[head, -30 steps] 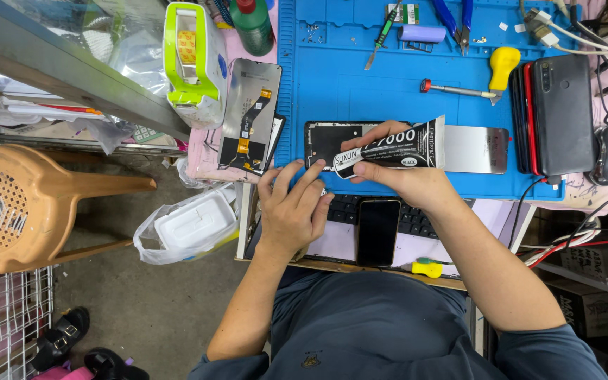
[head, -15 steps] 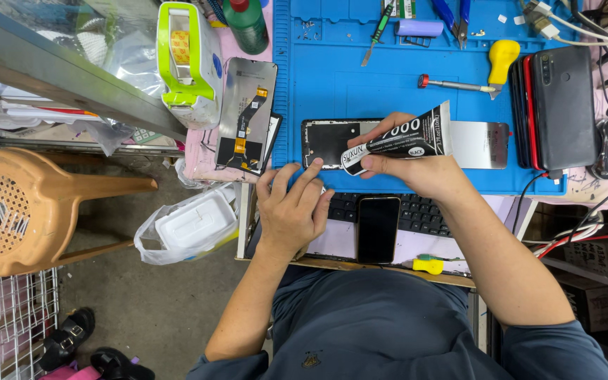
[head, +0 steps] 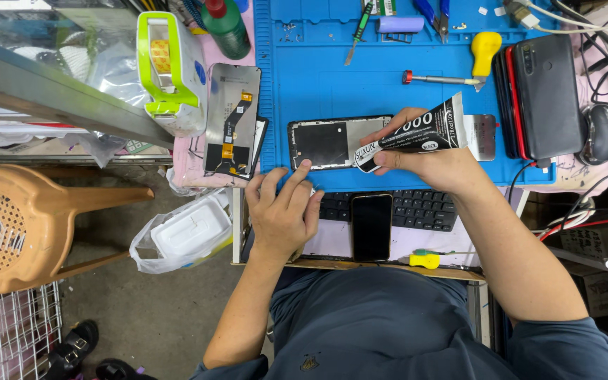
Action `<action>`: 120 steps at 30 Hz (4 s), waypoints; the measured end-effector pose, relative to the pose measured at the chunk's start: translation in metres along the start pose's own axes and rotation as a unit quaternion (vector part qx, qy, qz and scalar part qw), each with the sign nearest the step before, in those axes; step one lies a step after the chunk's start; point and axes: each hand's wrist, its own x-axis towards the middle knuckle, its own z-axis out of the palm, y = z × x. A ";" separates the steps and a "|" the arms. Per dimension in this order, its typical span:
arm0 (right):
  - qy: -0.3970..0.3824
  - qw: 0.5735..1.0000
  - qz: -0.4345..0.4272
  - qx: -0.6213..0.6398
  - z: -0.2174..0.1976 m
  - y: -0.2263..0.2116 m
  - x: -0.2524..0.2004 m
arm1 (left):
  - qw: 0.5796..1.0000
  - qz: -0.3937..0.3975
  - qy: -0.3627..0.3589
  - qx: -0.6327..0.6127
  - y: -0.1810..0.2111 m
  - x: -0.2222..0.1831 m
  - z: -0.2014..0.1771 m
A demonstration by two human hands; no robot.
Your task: The person applies adhesive from a tube to the frame of a mobile phone, then carefully positions and presses a replacement screen into place.
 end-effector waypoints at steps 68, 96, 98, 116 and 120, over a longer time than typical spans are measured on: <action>0.125 0.829 -0.053 0.542 -0.086 0.116 -0.180 | 0.972 0.119 -0.195 -0.059 0.072 0.151 0.069; 0.174 0.920 -0.080 0.342 -0.064 0.080 -0.110 | 0.898 -0.005 -0.253 -0.360 0.060 0.129 0.020; 0.193 0.936 -0.110 0.274 -0.057 0.074 -0.094 | 0.901 0.015 -0.208 -0.380 0.047 0.118 0.024; 0.230 0.948 -0.147 0.163 -0.020 0.061 -0.041 | 0.809 -0.114 -0.234 -0.526 0.003 0.090 0.011; 0.229 0.950 -0.156 0.146 -0.020 0.062 -0.037 | 0.793 -0.115 -0.233 -0.551 -0.001 0.090 0.011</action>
